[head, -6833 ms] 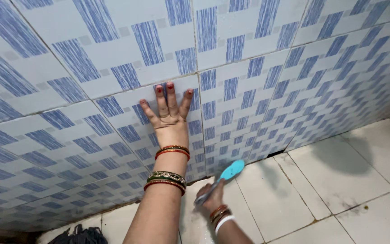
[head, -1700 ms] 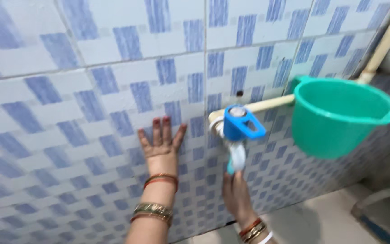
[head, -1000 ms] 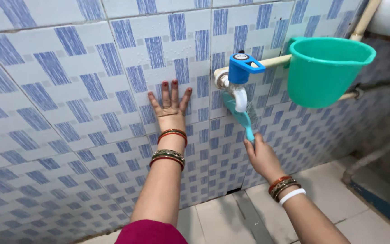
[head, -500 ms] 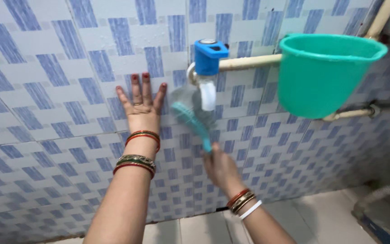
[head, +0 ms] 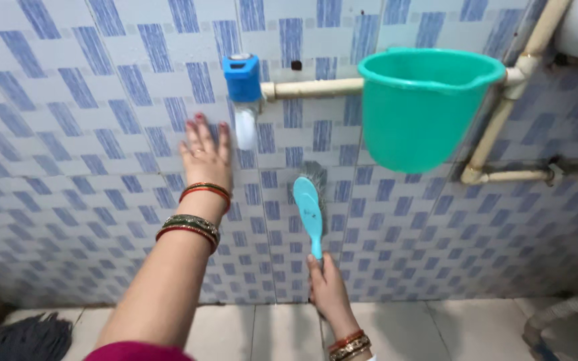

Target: The person scrubs the wall tiles with a blue brush and then fills a green bucket with water from a tap.

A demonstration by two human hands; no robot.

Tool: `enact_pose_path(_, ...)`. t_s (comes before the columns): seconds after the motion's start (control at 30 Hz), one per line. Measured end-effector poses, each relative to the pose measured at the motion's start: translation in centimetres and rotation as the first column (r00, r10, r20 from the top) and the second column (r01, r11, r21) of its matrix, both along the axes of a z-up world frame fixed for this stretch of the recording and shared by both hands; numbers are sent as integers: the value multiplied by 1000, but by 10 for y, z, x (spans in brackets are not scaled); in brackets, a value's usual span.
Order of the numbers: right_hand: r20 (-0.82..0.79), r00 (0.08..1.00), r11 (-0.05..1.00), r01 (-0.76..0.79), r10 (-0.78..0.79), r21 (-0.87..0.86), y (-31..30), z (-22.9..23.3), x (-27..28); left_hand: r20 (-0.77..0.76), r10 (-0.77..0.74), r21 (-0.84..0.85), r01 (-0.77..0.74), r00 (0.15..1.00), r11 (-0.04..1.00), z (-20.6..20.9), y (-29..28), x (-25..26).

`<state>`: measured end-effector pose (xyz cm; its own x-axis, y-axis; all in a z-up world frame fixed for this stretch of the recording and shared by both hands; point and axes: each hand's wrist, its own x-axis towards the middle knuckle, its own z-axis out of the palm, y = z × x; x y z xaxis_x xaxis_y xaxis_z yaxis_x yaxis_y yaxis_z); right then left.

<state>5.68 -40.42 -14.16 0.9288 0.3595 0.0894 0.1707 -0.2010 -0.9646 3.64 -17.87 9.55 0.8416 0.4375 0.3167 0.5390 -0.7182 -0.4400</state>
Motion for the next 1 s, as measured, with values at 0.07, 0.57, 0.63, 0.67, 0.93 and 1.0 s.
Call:
enact_pose_path(0.07,-338,929,972,-75,150,224,-9,3,-14,-268,-51,-155,9,962,988,-5,-40,-18)
enact_pose_path(0.57,-364,602,469,-20,711,883,-93,47,-8,470,-366,-454,575,804,681,140,-283,-16)
enact_pose_path(0.63,-343,685,508,-46,642,860,-94,41,-7,528,-331,-398,572,782,717,141,-303,1)
enact_pose_path(0.67,-330,722,528,-57,608,847,-95,40,-8,518,-289,-439,540,805,718,142,-307,8)
enact_pose_path(0.93,-353,735,577,-64,579,814,-101,76,-29,550,-278,-322,507,788,799,178,-275,20)
enact_pose_path(1.0,-308,745,543,-87,592,835,-103,79,-33,600,-399,-71,543,694,837,199,-252,6)
